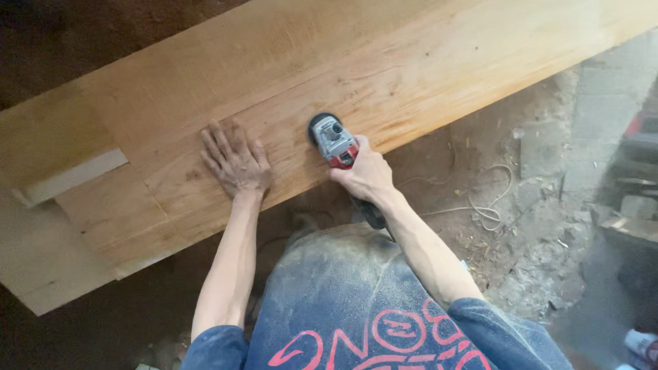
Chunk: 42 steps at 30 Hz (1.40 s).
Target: The person uses an orbital sander to smooth the surface of a large wooden plank. They move the sander back and forth along the length of the plank while holding it steady with the other hand.
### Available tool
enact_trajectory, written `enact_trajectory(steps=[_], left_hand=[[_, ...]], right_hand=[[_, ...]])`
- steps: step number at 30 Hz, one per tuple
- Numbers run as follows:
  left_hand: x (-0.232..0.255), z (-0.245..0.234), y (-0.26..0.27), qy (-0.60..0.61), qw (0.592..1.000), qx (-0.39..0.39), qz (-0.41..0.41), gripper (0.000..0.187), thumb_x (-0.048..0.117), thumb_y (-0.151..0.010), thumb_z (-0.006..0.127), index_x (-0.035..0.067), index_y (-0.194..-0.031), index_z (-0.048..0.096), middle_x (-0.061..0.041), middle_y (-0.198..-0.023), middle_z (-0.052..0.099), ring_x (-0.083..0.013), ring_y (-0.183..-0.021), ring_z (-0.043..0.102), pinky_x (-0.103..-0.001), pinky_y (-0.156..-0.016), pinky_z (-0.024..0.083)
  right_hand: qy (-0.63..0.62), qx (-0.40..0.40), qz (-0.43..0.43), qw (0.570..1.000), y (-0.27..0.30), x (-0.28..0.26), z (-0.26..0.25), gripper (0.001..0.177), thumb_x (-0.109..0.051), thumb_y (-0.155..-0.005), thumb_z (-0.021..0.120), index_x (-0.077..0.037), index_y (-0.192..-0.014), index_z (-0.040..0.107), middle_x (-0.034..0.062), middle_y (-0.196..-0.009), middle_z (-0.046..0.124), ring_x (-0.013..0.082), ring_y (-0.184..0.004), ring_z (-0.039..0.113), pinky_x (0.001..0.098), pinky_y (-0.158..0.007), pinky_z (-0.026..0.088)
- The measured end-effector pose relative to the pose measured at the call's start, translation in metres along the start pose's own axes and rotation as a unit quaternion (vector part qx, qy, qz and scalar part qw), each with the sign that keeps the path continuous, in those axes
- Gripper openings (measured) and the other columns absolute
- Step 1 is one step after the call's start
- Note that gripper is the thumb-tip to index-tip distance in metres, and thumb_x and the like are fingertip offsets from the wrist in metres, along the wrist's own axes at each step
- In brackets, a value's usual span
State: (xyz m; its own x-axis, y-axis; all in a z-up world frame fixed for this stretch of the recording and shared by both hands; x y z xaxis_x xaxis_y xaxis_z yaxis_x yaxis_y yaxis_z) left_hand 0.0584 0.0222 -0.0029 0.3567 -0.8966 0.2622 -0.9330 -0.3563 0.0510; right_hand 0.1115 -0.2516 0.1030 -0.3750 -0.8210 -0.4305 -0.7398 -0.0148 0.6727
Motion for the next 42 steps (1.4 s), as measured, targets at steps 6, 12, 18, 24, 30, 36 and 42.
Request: enact_trajectory(steps=[6,12,18,24,30,36,42], left_hand=[[0.006,-0.005,-0.002,-0.004,1.000,-0.015,0.004,0.077,0.053,-0.108,0.052,0.018,-0.170,0.023,-0.020,-0.175,0.002,-0.0452,-0.160,0.001,-0.065,-0.127,0.005],[0.007,-0.007,-0.004,0.002,1.000,-0.027,-0.005,0.086,0.059,-0.104,0.059,0.021,-0.170,0.020,-0.018,-0.174,0.000,-0.0450,-0.160,-0.001,-0.067,-0.126,0.003],[0.009,-0.006,-0.004,-0.006,1.000,-0.028,-0.012,0.088,0.058,-0.103,0.061,0.024,-0.171,0.017,-0.018,-0.176,0.000,-0.0447,-0.161,-0.001,-0.067,-0.127,0.003],[0.014,0.000,-0.004,-0.023,1.000,0.009,-0.003,0.089,0.060,-0.107,0.058,0.021,-0.173,0.012,-0.021,-0.175,-0.003,-0.0475,-0.160,-0.003,-0.070,-0.125,0.001],[0.074,0.026,-0.014,-0.055,0.992,0.075,0.083,0.085,0.059,-0.112,0.056,0.022,-0.175,0.013,-0.021,-0.176,-0.005,-0.0495,-0.159,-0.006,-0.069,-0.126,0.000],[0.079,0.033,-0.018,0.001,0.998,-0.006,0.061,0.086,0.059,-0.106,0.056,0.020,-0.172,0.015,-0.021,-0.173,-0.003,-0.0503,-0.157,-0.005,-0.069,-0.126,-0.001],[0.085,0.025,-0.020,-0.018,0.998,-0.019,0.060,0.087,0.059,-0.109,0.057,0.021,-0.173,0.011,-0.021,-0.175,-0.005,-0.0496,-0.158,-0.006,-0.069,-0.125,-0.002]], right_hand=[[-0.002,0.016,0.037,0.999,0.010,0.008,0.011,0.088,-0.045,-0.063,0.084,-0.014,-0.138,0.050,0.0185,-0.116,0.072,0.0357,-0.111,0.068,0.0447,-0.095,0.052],[-0.112,0.115,0.033,0.986,-0.013,0.072,-0.047,0.074,-0.034,-0.062,0.089,-0.006,-0.123,0.059,0.0124,-0.112,0.073,0.0240,-0.104,0.071,0.0360,-0.093,0.053],[-0.215,0.162,0.017,0.963,-0.029,0.133,-0.100,0.060,-0.026,-0.065,0.086,-0.003,-0.117,0.066,0.0079,-0.107,0.074,0.0171,-0.096,0.069,0.0324,-0.087,0.055],[-0.180,0.174,0.001,0.968,-0.011,0.123,-0.078,0.065,-0.029,-0.063,0.089,-0.004,-0.118,0.062,0.0092,-0.107,0.073,0.0202,-0.097,0.070,0.0340,-0.089,0.055],[-0.015,0.028,0.043,0.999,0.032,0.082,-0.010,0.081,-0.040,-0.061,0.088,-0.018,-0.132,0.055,0.0140,-0.112,0.073,0.0322,-0.108,0.070,0.0412,-0.094,0.053],[-0.047,0.065,0.068,0.994,0.031,0.117,-0.039,0.077,-0.038,-0.059,0.089,-0.017,-0.127,0.059,0.0124,-0.111,0.074,0.0304,-0.106,0.071,0.0413,-0.092,0.054],[-0.160,0.168,0.027,0.972,-0.003,0.184,-0.100,0.061,-0.028,-0.065,0.090,-0.006,-0.115,0.062,0.0079,-0.103,0.073,0.0173,-0.093,0.069,0.0325,-0.086,0.055]])
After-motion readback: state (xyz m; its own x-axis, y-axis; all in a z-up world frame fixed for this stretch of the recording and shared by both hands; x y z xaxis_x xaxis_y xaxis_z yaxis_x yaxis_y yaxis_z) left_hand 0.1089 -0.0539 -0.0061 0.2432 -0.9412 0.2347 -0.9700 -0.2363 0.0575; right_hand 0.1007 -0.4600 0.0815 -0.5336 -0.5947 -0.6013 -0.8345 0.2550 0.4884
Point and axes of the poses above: each hand's wrist, its own y-axis away from the middle knuckle, its own z-axis out of the palm, x = y × z, the point moved 6 cm from there along -y, towards the middle knuckle
